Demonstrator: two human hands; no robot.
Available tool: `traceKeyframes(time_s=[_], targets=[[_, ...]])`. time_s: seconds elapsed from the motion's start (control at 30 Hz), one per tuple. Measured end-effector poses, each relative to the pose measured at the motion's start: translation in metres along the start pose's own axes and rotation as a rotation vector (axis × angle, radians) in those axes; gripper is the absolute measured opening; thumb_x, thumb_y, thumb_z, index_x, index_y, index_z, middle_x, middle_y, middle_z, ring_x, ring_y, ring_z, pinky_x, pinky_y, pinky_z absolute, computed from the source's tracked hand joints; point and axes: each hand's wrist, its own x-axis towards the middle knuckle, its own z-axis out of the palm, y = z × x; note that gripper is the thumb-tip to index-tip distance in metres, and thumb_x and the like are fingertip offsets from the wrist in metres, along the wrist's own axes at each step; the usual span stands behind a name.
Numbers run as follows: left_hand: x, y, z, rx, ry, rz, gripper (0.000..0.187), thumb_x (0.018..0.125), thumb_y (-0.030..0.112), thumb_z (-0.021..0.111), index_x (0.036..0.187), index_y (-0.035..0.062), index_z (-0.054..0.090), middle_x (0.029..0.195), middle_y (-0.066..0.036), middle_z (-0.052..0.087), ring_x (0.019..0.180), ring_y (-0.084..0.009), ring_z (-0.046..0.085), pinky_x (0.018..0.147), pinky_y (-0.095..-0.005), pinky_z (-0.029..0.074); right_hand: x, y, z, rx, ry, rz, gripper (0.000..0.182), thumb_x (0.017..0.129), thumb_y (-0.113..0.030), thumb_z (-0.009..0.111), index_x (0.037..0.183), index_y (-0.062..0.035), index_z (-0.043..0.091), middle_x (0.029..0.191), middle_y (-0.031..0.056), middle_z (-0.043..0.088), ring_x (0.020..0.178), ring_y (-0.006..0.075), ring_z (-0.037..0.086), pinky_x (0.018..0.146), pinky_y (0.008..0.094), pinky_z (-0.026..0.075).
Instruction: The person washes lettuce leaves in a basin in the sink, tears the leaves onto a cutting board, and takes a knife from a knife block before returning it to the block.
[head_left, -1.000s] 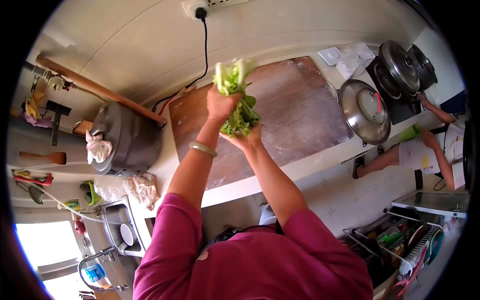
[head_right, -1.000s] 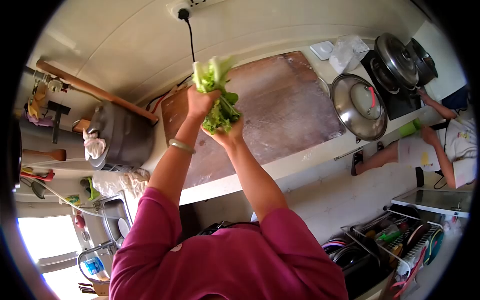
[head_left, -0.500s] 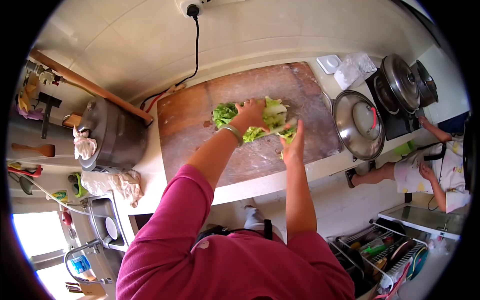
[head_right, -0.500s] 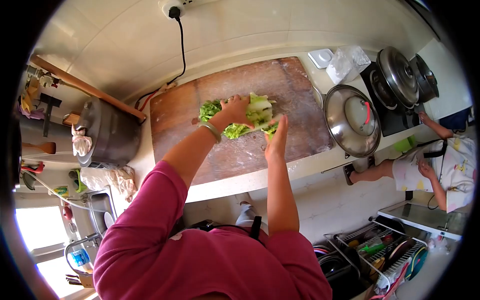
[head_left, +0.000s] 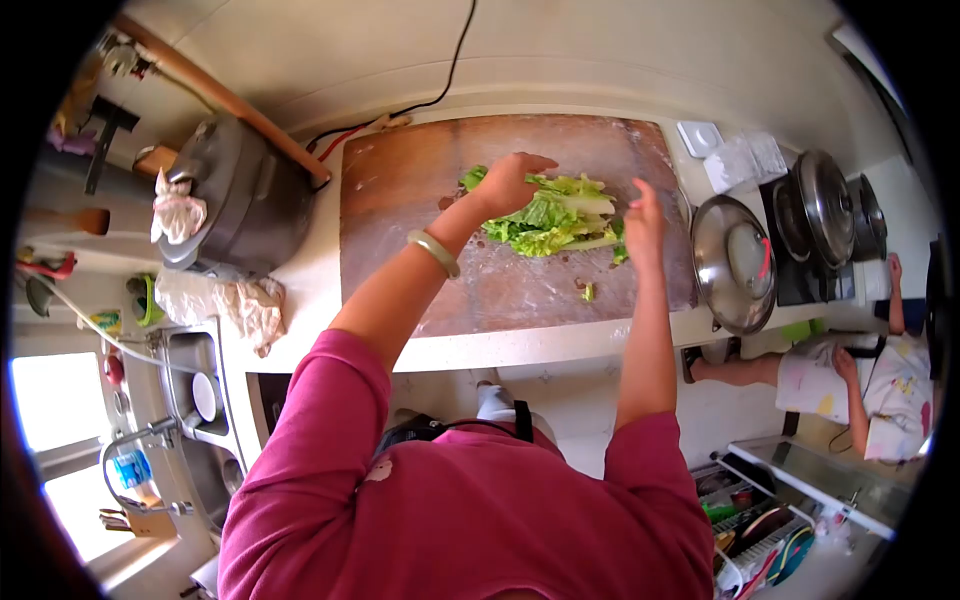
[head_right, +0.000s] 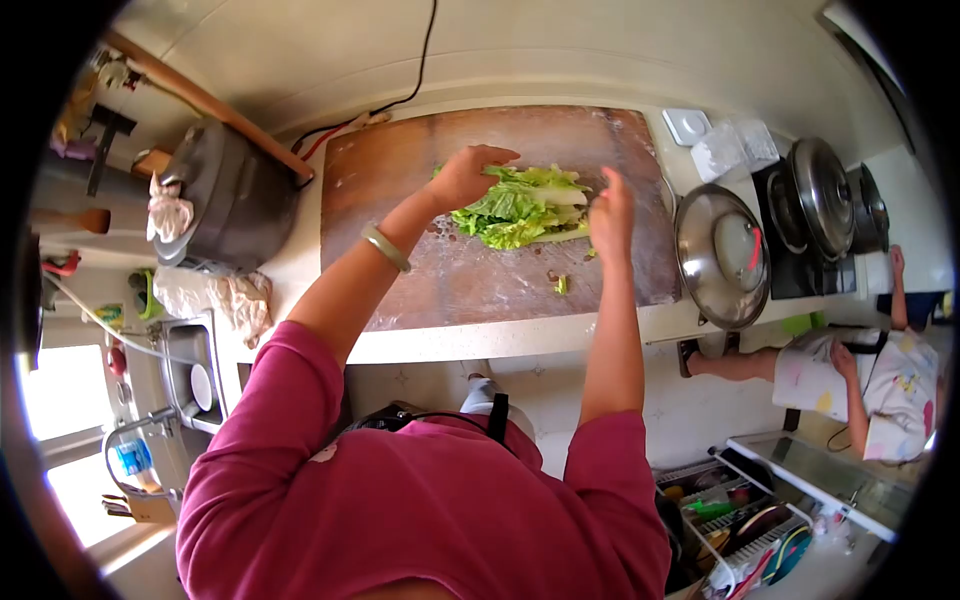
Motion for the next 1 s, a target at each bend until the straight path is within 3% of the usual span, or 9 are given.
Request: traceKeyframes(time_s=[0.1,0.2,0.3,0.4,0.5,0.6,0.7,0.87,1.0], targets=[[-0.023,-0.004,-0.004,-0.351,0.144,-0.076,0.036,0.074,-0.004,0.057,0.109,0.0042,0.058,0.1,-0.014,0.061,0.093,-0.0218,0.058,0.082,-0.0305,0.047,-0.003,-0.034,-0.01,-0.019,0.309,-0.078,0.041,0.069,0.002,0.042,0.108,-0.0049,0.054,0.076,0.0089,0.046,0.07,0.0236,0.046,0.068,0.0314,0.04],[-0.029,-0.002,-0.001,-0.614,0.334,-0.188,0.035,0.071,-0.009,0.06,0.104,0.0016,0.059,0.083,-0.009,0.062,0.079,-0.0137,0.06,0.071,-0.025,0.05,-0.007,-0.007,0.017,-0.375,0.179,-0.198,0.039,0.079,-0.018,0.053,0.116,-0.0071,0.05,0.096,0.0161,0.053,0.093,0.0294,0.049,0.082,0.0381,0.039],[-0.028,-0.005,0.021,-0.268,0.347,-0.265,0.035,0.064,0.018,0.077,0.095,0.0079,0.064,0.072,-0.008,0.065,0.064,-0.0149,0.06,0.059,-0.0295,0.049,-0.001,-0.005,0.019,-0.502,0.024,-0.334,0.051,0.084,-0.035,0.054,0.122,-0.0022,0.046,0.117,0.021,0.049,0.11,0.0328,0.045,0.094,0.0394,0.034],[-0.034,0.004,0.031,-0.34,0.199,-0.13,0.09,0.059,0.045,0.077,0.128,0.0028,0.039,0.123,-0.02,0.047,0.114,-0.0299,0.047,0.096,-0.0361,0.038,-0.002,-0.041,0.014,-0.165,0.088,-0.265,0.039,0.088,-0.023,0.048,0.12,-0.0005,0.045,0.112,0.0213,0.05,0.107,0.0342,0.046,0.092,0.0392,0.036],[-0.004,-0.026,0.058,-0.457,0.261,0.032,0.076,0.058,0.013,0.073,0.126,0.0039,0.042,0.115,-0.022,0.053,0.108,-0.0333,0.05,0.09,-0.0353,0.043,0.04,0.056,0.023,-0.476,-0.33,-0.508,0.035,0.077,0.003,0.048,0.112,0.0006,0.053,0.112,0.0222,0.051,0.097,0.0361,0.051,0.087,0.041,0.038],[-0.031,0.015,0.019,-0.78,0.367,-0.346,0.056,0.061,0.0,0.063,0.116,0.0039,0.049,0.088,-0.017,0.061,0.085,-0.0275,0.06,0.068,-0.034,0.051,-0.009,-0.083,0.023,0.345,-0.206,0.024,0.032,0.085,-0.003,0.047,0.116,0.0006,0.051,0.118,0.011,0.051,0.102,0.0222,0.05,0.087,0.0332,0.04],[-0.029,0.007,0.023,-1.145,0.438,-0.464,0.047,0.065,-0.009,0.058,0.11,0.0029,0.051,0.074,-0.013,0.062,0.07,-0.0242,0.062,0.054,-0.0356,0.051,-0.053,-0.169,0.04,0.612,-0.53,0.024,0.034,0.085,-0.004,0.05,0.119,0.0003,0.049,0.118,0.0097,0.05,0.1,0.0198,0.05,0.087,0.0314,0.04],[-0.088,0.024,-0.02,-1.561,0.225,-0.32,0.049,0.069,-0.007,0.058,0.117,0.0024,0.049,0.106,-0.02,0.057,0.093,-0.0264,0.058,0.068,-0.0377,0.052,-0.033,-0.147,0.068,0.243,-0.413,-0.384,0.023,0.084,-0.003,0.052,0.106,0.0028,0.058,0.097,0.0097,0.059,0.086,0.0161,0.055,0.077,0.0278,0.045],[-0.179,0.027,-0.082,-0.852,0.298,-0.224,0.044,0.071,-0.002,0.062,0.114,-0.0004,0.051,0.109,-0.016,0.056,0.095,-0.0239,0.057,0.075,-0.0346,0.052,-0.004,-0.157,0.052,0.178,-0.519,-0.24,0.024,0.085,-0.01,0.055,0.104,0.0038,0.058,0.098,0.0116,0.06,0.088,0.019,0.055,0.078,0.0279,0.045]])
